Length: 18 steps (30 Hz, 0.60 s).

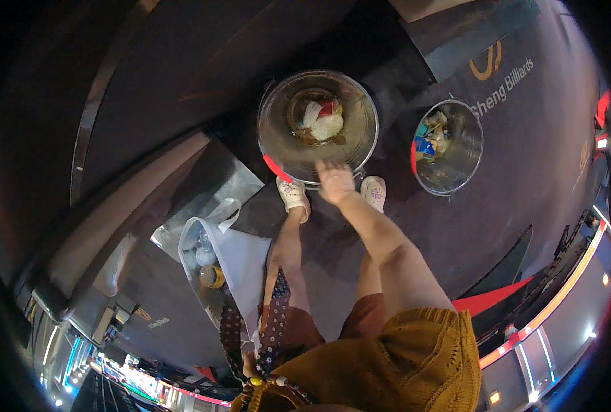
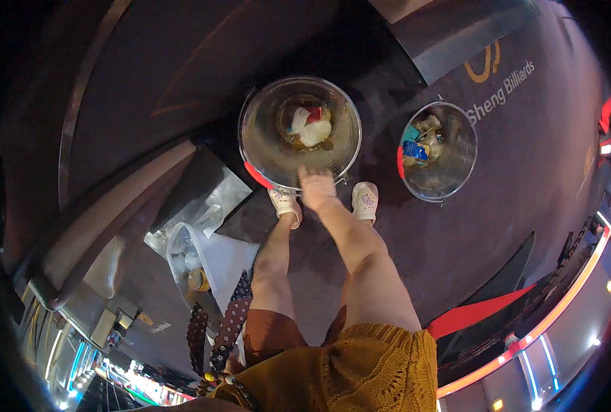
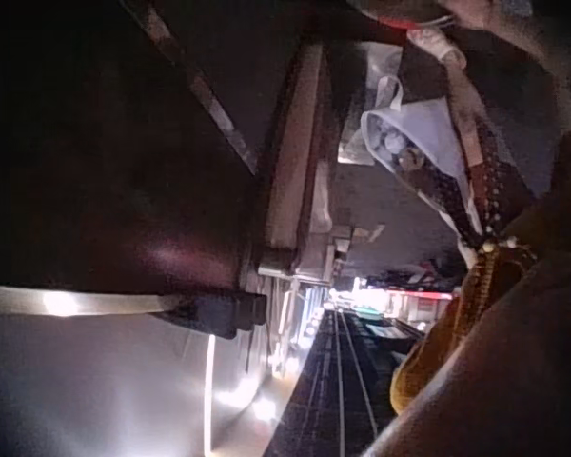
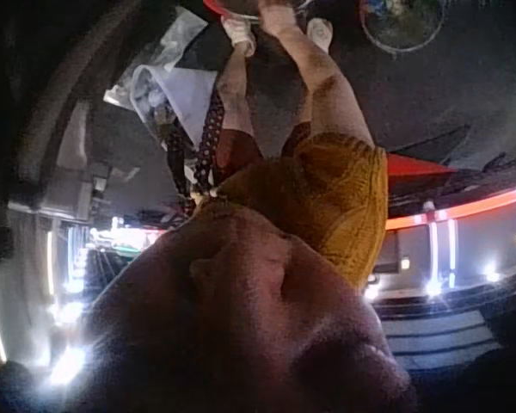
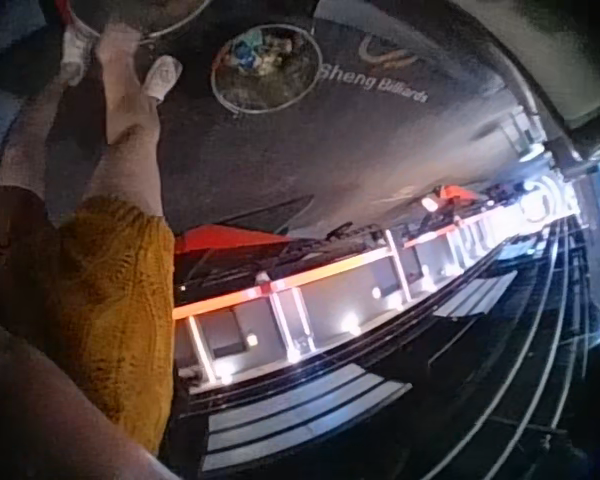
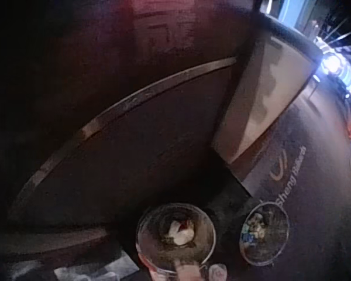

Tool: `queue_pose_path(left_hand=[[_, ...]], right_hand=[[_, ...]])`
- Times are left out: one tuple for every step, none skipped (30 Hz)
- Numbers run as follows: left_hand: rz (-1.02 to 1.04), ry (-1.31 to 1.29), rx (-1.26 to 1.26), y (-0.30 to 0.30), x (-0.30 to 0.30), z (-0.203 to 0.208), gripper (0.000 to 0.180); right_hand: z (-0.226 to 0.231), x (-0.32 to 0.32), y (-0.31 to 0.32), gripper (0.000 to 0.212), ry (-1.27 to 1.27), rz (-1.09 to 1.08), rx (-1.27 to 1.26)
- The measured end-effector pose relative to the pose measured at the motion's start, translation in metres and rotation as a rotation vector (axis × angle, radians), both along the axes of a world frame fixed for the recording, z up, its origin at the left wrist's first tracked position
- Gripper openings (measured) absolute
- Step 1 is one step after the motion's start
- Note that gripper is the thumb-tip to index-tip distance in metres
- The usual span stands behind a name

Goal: The person cleans a table and surrounding area using a cloth and by hand, collecting items such as bottles and trash into a bag and bucket.

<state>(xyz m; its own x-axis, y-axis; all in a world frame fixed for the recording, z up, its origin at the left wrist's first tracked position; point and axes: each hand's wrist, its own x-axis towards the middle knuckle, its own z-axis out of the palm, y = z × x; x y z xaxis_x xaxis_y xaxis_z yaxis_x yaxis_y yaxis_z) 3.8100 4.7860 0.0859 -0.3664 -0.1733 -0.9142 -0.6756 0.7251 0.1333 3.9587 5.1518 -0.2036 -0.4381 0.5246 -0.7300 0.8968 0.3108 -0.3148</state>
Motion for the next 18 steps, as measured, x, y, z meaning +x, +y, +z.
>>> queue_pose_path(left_hand=[[-0.018, -0.002, 0.008, 0.002, -0.008, -0.001, 0.024], [-0.025, -0.001, 0.002, 0.0, -0.011, 0.005, 0.024], [-0.032, -0.004, -0.003, 0.002, -0.013, 0.006, 0.024], [-0.042, 0.0, -0.003, 0.006, -0.013, 0.009, 0.024], [-0.049, 0.005, -0.014, 0.006, -0.014, 0.014, 0.024], [-0.053, 0.005, -0.026, 0.007, -0.016, 0.019, 0.025], [-0.061, 0.007, -0.027, 0.009, -0.019, 0.022, 0.025], [-0.067, 0.012, -0.029, 0.008, -0.022, 0.025, 0.025], [-0.075, 0.013, -0.022, 0.009, -0.023, 0.025, 0.025], [-0.075, 0.014, -0.021, 0.006, -0.022, 0.031, 0.025], [-0.072, 0.017, -0.015, 0.007, -0.021, 0.031, 0.025], [-0.065, 0.019, -0.014, 0.007, -0.019, 0.035, 0.025], [-0.07, 0.022, -0.001, 0.008, -0.021, 0.032, 0.026], [-0.073, 0.027, 0.019, 0.011, -0.023, 0.028, 0.026], [-0.079, 0.025, 0.034, 0.011, -0.024, 0.029, 0.026], [-0.08, 0.023, 0.048, 0.012, -0.024, 0.029, 0.026], [-0.089, 0.023, 0.065, 0.013, -0.026, 0.029, 0.026], [-0.097, 0.018, 0.084, 0.015, -0.026, 0.03, 0.026]], right_hand=[[-0.022, -0.005, -0.017, 0.067, 0.203, -0.055, 0.222], [-0.021, -0.023, -0.022, 0.058, 0.311, -0.098, 0.287], [-0.033, -0.037, -0.028, 0.05, 0.365, -0.164, 0.23], [-0.047, -0.043, -0.036, 0.044, 0.314, -0.138, 0.282], [-0.051, -0.05, -0.037, 0.038, 0.265, -0.114, 0.331], [-0.055, -0.054, -0.034, 0.038, 0.269, -0.129, 0.324], [-0.06, -0.056, -0.026, 0.033, 0.188, -0.121, 0.165], [-0.058, -0.057, -0.025, 0.028, 0.106, -0.104, -0.005], [-0.056, -0.053, -0.023, 0.02, 0.209, -0.087, 0.169], [-0.046, -0.051, -0.029, 0.02, 0.216, -0.046, 0.16], [-0.034, -0.049, -0.018, 0.02, 0.219, 0.0, 0.17], [-0.018, -0.042, -0.01, 0.018, 0.269, -0.066, 0.2], [-0.007, -0.035, 0.003, 0.018, 0.253, -0.07, 0.215], [0.004, -0.028, 0.017, 0.015, 0.298, -0.152, 0.21], [0.018, -0.018, 0.028, 0.012, 0.344, -0.235, 0.206], [0.035, -0.006, 0.033, 0.012, 0.417, -0.305, 0.192], [0.053, 0.002, 0.034, 0.012, 0.409, -0.318, 0.212], [0.072, 0.01, 0.032, 0.011, 0.419, -0.351, 0.178]])
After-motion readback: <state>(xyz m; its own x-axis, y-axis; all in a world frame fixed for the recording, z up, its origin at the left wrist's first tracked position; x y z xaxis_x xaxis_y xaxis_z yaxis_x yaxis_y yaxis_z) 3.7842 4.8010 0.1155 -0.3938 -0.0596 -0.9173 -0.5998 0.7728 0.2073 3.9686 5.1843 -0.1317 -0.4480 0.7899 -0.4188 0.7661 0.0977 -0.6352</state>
